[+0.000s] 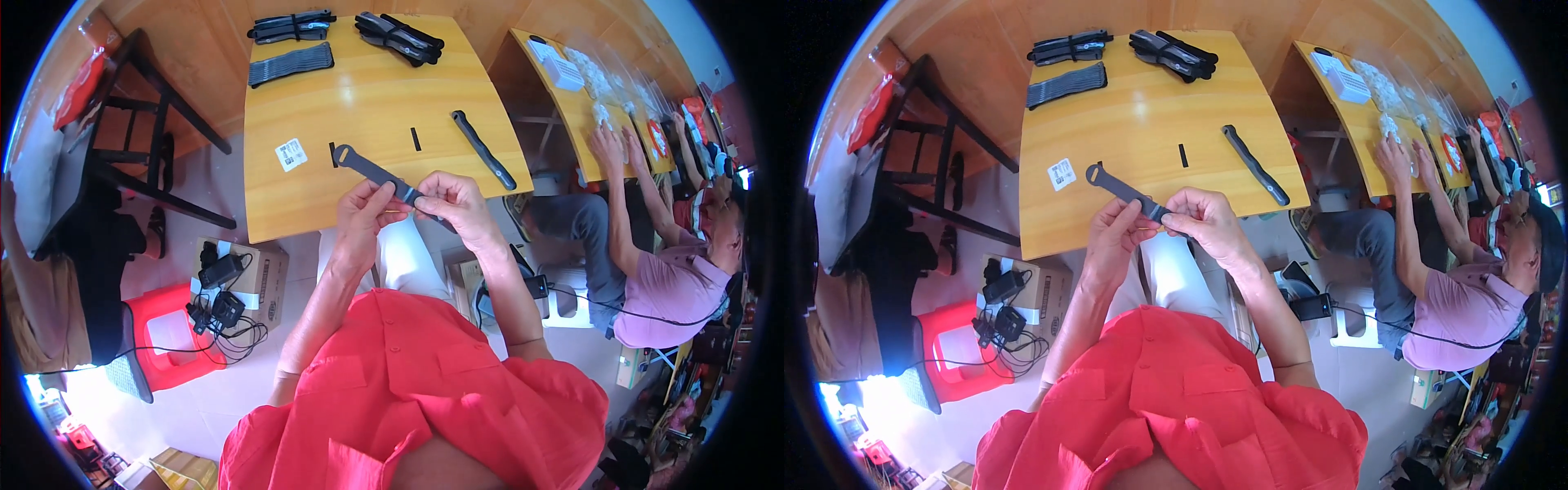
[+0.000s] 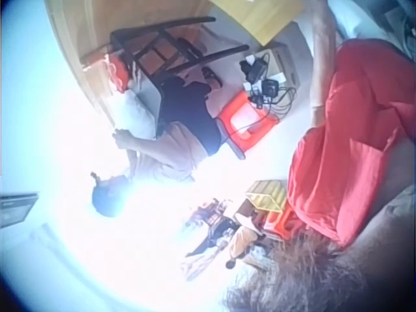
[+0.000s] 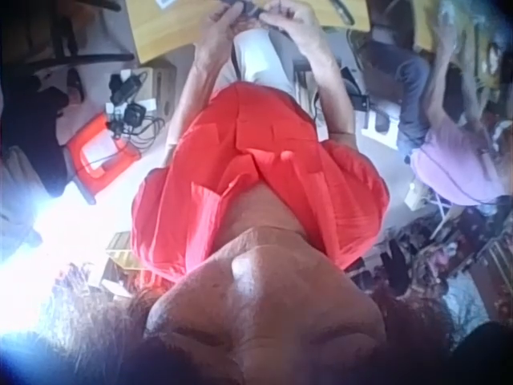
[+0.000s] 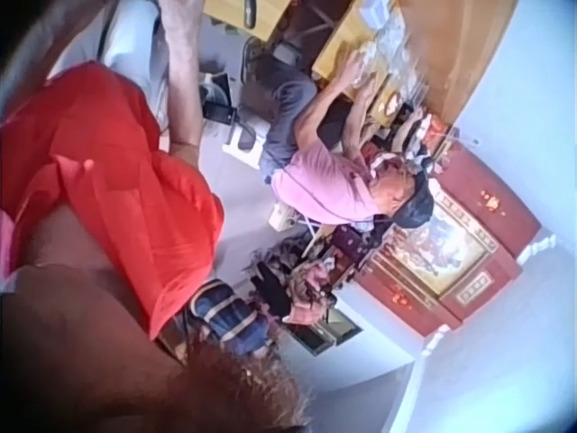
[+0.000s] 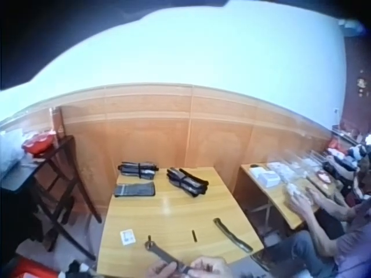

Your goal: Inspecting and sorting black plastic components at a workstation.

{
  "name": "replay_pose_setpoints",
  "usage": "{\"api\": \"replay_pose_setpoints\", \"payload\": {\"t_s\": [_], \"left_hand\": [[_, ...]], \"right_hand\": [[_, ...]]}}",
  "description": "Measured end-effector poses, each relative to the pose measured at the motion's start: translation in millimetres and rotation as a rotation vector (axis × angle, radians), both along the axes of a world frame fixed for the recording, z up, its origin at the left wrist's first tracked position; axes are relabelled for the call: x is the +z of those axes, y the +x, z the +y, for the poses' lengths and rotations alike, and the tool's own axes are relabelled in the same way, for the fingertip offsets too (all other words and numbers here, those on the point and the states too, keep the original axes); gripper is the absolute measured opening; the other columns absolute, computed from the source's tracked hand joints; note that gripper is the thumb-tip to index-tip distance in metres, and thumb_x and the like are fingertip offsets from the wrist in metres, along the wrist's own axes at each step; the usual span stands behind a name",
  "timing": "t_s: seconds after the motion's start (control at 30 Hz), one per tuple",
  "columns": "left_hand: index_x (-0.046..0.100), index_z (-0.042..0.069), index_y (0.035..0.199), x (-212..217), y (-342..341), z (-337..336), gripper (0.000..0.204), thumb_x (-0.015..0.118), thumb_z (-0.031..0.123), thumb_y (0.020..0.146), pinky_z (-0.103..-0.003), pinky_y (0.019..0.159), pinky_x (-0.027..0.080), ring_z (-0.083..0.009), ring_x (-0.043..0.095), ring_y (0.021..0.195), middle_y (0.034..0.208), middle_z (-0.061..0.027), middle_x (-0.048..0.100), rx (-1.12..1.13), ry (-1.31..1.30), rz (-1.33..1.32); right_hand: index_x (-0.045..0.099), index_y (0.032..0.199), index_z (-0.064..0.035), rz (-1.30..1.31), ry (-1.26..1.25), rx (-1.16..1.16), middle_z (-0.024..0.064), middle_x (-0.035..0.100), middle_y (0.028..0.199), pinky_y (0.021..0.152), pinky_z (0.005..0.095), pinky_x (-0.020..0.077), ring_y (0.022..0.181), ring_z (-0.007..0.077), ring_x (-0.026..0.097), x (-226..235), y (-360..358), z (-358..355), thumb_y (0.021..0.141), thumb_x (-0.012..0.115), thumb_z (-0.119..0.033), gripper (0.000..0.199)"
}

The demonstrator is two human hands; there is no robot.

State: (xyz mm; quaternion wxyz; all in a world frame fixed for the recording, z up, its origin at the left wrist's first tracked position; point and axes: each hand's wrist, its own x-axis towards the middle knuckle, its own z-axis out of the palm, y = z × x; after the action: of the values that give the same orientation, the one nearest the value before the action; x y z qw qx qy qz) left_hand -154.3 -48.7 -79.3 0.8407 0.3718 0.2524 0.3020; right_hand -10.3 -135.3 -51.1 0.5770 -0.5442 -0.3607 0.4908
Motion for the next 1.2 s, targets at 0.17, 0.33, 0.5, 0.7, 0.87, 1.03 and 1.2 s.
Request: {"api": "replay_pose_setpoints", "payload": {"t_s": [0.17,0.33,0.5,0.7,0.87,1.03,1.2], "left_hand": [[0.057,0.002,0.097,8.5,-1.3,0.3,0.016,0.059,0.008,0.082,-0.024,0.069,0.050,-0.0131,0.060,0.080,0.089,-0.0063,0.061,0.002,0.014,-0.074],[0.056,0.003,0.099,18.7,-12.2,5.4,0.033,0.063,-0.011,0.070,-0.029,0.081,0.048,-0.0159,0.056,0.091,0.098,-0.0068,0.055,0.073,0.139,-0.136],[0.056,0.003,0.074,24.7,-17.3,8.8,0.020,0.061,-0.015,0.067,-0.031,0.083,0.048,-0.0193,0.055,0.090,0.095,-0.0096,0.051,-0.006,0.218,-0.291],[0.055,0.005,0.063,25.0,-18.0,11.4,0.019,0.061,-0.013,0.063,-0.032,0.082,0.049,-0.0211,0.056,0.089,0.092,-0.0101,0.051,-0.044,0.265,-0.329],[0.057,0.006,0.062,28.9,-16.1,9.2,0.018,0.062,-0.012,0.062,-0.032,0.082,0.049,-0.0212,0.057,0.088,0.092,-0.0095,0.051,-0.070,0.275,-0.331],[0.058,0.006,0.062,25.3,-14.5,10.2,0.017,0.064,-0.010,0.061,-0.032,0.082,0.048,-0.0208,0.058,0.088,0.092,-0.0089,0.052,-0.092,0.311,-0.294],[0.058,0.006,0.062,27.3,-13.6,8.8,0.020,0.065,-0.012,0.060,-0.032,0.082,0.048,-0.0207,0.058,0.088,0.091,-0.0086,0.052,-0.094,0.355,-0.302]], "right_hand": [[0.059,0.080,0.0000,-0.196,0.001,-0.037,0.0027,0.058,0.070,0.058,0.0227,0.0462,0.064,0.0092,0.056,7.8,-2.5,-0.2,0.076,0.062,0.001,0.005],[0.062,0.073,-0.0032,-1.301,0.628,-0.391,0.0074,0.056,0.069,0.054,0.0305,0.0441,0.062,0.0244,0.056,13.9,-9.0,-0.3,0.060,0.068,0.003,0.016],[0.063,0.074,-0.0048,-1.478,0.871,-0.495,0.0052,0.055,0.072,0.056,0.0315,0.0471,0.064,0.0225,0.056,7.2,-9.3,-5.9,0.054,0.069,0.004,0.023],[0.060,0.083,-0.0074,-1.407,0.864,-0.566,0.0055,0.053,0.079,0.063,0.0341,0.0482,0.071,0.0238,0.056,4.2,-5.0,-8.4,0.049,0.073,0.003,0.038],[0.061,0.087,-0.0082,-1.335,0.818,-0.547,0.0067,0.056,0.085,0.067,0.0362,0.0484,0.076,0.0245,0.057,9.2,-6.7,-11.7,0.049,0.074,0.002,0.042],[0.068,0.085,-0.0051,-1.420,0.771,-0.386,0.0098,0.061,0.090,0.071,0.0367,0.0487,0.078,0.0255,0.059,19.3,-7.7,-13.5,0.056,0.072,0.003,0.031],[0.068,0.080,-0.0042,-1.381,0.793,-0.445,0.0086,0.061,0.078,0.068,0.0357,0.0496,0.070,0.0246,0.060,19.6,-7.3,-15.8,0.054,0.072,0.002,0.027]]}}
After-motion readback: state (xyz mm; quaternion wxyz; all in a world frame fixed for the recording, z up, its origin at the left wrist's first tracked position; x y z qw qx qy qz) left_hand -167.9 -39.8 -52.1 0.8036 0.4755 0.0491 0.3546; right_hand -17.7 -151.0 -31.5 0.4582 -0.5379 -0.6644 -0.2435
